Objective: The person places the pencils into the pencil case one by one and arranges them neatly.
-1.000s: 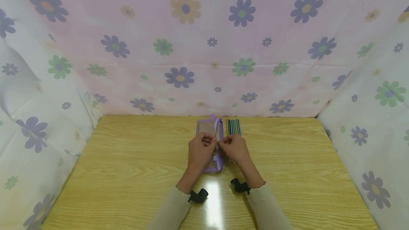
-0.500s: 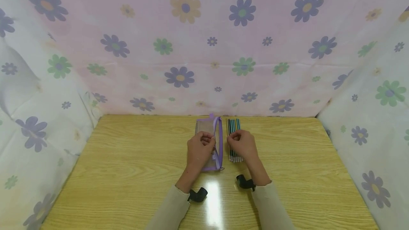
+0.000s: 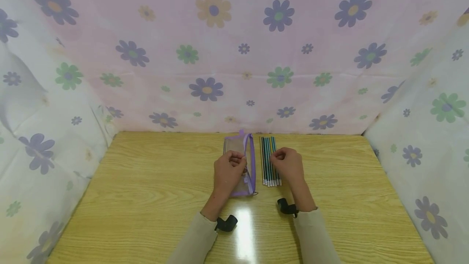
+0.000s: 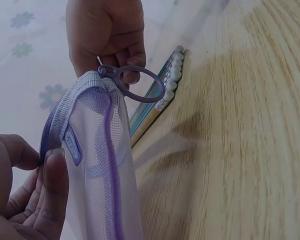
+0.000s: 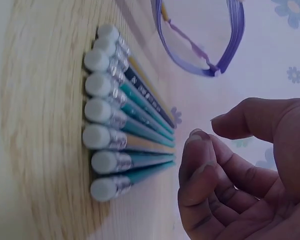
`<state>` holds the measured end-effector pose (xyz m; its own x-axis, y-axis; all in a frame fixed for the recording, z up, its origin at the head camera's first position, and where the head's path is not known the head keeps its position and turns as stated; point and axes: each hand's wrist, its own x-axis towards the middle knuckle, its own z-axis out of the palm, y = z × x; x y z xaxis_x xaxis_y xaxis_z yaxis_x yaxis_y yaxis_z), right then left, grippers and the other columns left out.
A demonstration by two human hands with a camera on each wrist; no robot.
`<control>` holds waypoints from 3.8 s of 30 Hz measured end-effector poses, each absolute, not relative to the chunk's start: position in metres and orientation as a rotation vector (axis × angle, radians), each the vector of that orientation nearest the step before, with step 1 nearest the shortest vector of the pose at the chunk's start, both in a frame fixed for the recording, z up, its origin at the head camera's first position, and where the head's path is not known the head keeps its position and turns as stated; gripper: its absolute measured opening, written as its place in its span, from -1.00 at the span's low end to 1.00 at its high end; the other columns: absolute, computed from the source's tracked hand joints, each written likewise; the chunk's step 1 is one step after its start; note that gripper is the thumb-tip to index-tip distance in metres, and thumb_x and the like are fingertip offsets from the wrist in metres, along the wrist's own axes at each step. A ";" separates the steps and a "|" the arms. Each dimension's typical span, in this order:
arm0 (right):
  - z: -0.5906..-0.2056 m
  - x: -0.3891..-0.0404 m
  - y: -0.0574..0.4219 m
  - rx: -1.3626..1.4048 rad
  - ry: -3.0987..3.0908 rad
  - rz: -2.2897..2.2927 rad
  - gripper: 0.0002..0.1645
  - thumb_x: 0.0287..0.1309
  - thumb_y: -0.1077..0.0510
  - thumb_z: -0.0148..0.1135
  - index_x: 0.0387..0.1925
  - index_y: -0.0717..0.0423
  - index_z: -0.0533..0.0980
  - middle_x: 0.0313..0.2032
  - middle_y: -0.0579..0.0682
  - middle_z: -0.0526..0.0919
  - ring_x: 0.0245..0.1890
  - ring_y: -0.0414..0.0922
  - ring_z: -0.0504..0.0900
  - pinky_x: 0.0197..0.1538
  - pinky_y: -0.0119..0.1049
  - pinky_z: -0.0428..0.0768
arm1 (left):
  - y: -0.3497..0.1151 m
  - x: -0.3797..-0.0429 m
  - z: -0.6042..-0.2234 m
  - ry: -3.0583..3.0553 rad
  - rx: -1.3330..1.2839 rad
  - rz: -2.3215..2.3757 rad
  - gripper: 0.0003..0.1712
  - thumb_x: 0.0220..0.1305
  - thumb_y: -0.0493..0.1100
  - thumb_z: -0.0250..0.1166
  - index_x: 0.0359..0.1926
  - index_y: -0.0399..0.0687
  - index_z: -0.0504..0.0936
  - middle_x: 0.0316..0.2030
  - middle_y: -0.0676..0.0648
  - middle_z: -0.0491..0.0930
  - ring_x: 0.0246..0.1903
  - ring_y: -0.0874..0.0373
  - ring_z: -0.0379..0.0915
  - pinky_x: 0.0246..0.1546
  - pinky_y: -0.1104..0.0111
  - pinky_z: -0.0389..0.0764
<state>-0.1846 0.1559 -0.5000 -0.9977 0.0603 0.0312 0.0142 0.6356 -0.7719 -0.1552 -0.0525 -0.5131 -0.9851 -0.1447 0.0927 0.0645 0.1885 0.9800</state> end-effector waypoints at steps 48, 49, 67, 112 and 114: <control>-0.518 -0.186 0.165 -0.309 -2.984 0.995 -0.45 0.24 0.07 0.37 -0.86 0.00 0.51 -0.84 -0.09 0.46 -0.82 -0.16 0.33 -0.74 -0.34 0.21 | -0.055 -0.153 -0.512 -2.307 0.077 -1.886 -0.94 0.38 -0.26 0.42 -0.22 -0.18 0.73 -0.40 -0.09 0.73 -0.55 0.15 0.72 -0.52 0.33 0.79; -0.518 -0.186 0.164 -0.316 -2.990 0.985 -0.44 0.24 0.07 0.37 -0.87 -0.01 0.50 -0.85 -0.11 0.43 -0.82 -0.16 0.31 -0.75 -0.36 0.19 | -0.055 -0.153 -0.512 -2.307 0.076 -1.886 -0.94 0.38 -0.26 0.42 -0.22 -0.19 0.73 -0.40 -0.09 0.73 -0.55 0.15 0.72 -0.52 0.33 0.79; -0.514 -0.186 0.162 -0.362 -3.034 0.938 -0.49 0.06 0.14 0.25 -0.90 -0.09 0.30 -0.85 -0.19 0.19 -0.80 -0.21 0.10 -0.71 -0.36 0.00 | -0.055 -0.154 -0.512 -2.306 0.059 -1.897 -0.93 0.37 -0.26 0.43 -0.23 -0.18 0.72 -0.41 -0.08 0.73 -0.55 0.14 0.72 -0.52 0.32 0.80; -0.485 -0.175 0.160 -0.178 -2.944 1.153 -0.59 0.21 0.07 0.45 -0.69 0.16 0.67 -0.79 -0.09 0.51 -0.76 -0.18 0.39 -0.67 -0.36 0.32 | -0.055 -0.154 -0.515 -2.308 0.036 -1.888 -0.96 0.36 -0.29 0.42 -0.24 -0.20 0.73 -0.42 -0.10 0.73 -0.57 0.14 0.71 -0.54 0.35 0.78; -0.483 -0.174 0.158 -0.168 -2.947 1.165 -0.61 0.21 0.07 0.45 -0.67 0.18 0.69 -0.77 -0.08 0.55 -0.74 -0.17 0.42 -0.65 -0.35 0.36 | -0.055 -0.154 -0.515 -2.311 0.038 -1.889 -0.96 0.36 -0.29 0.42 -0.23 -0.20 0.73 -0.41 -0.10 0.73 -0.56 0.14 0.71 -0.53 0.35 0.78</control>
<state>-0.1742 0.1578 -0.4834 -0.9939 0.0866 -0.0688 0.1102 0.7249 -0.6800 -0.1544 -0.0552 -0.5147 -0.9874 -0.1186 0.1046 0.0789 0.2037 0.9758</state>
